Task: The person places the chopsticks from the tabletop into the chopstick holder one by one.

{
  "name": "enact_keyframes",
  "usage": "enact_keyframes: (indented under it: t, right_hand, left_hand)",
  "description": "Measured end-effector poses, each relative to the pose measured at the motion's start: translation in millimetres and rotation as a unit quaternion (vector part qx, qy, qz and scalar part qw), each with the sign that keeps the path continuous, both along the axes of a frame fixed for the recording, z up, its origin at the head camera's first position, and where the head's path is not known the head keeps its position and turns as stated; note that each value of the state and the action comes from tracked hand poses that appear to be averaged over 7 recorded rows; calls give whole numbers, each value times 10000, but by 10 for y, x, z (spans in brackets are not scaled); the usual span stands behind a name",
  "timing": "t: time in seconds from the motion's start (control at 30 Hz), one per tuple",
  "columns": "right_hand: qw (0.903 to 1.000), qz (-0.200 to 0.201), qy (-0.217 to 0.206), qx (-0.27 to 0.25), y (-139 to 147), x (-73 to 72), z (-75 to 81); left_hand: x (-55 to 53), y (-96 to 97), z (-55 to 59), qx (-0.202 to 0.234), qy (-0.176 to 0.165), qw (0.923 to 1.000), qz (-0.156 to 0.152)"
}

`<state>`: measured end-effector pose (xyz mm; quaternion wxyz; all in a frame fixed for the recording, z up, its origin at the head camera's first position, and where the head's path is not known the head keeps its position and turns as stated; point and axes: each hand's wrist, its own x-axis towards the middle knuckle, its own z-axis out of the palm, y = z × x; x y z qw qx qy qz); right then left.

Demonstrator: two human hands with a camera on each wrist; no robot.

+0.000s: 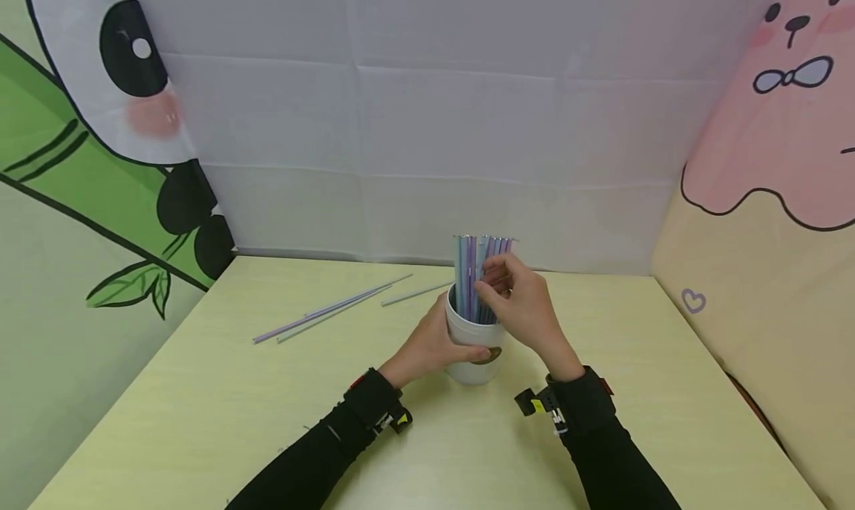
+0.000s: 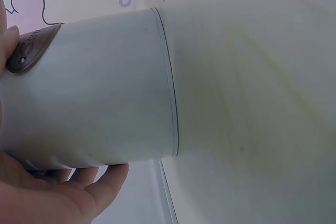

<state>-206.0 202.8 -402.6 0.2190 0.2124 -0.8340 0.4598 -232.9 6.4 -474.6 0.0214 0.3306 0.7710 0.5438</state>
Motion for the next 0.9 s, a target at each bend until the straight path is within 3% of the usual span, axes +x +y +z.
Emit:
enact_keyframes:
  t: [0.47,0.67,0.77,0.9]
  right_hand:
    - [9992,-235,323,4,47,156,149]
    - [9954,331,846,310,38,306,208]
    - [9903,645,1072,605,20,406,222]
    - [9820,923,1297,1015,23,531,213]
  left_hand:
    - [14,-20,20,27,-79,10000,44]
    - [12,-18,9,107,-3,9999,-12]
    - [13,-55,39,47,-26,9998,-182]
    - [25,-243,137,-445,-255,9978,-427]
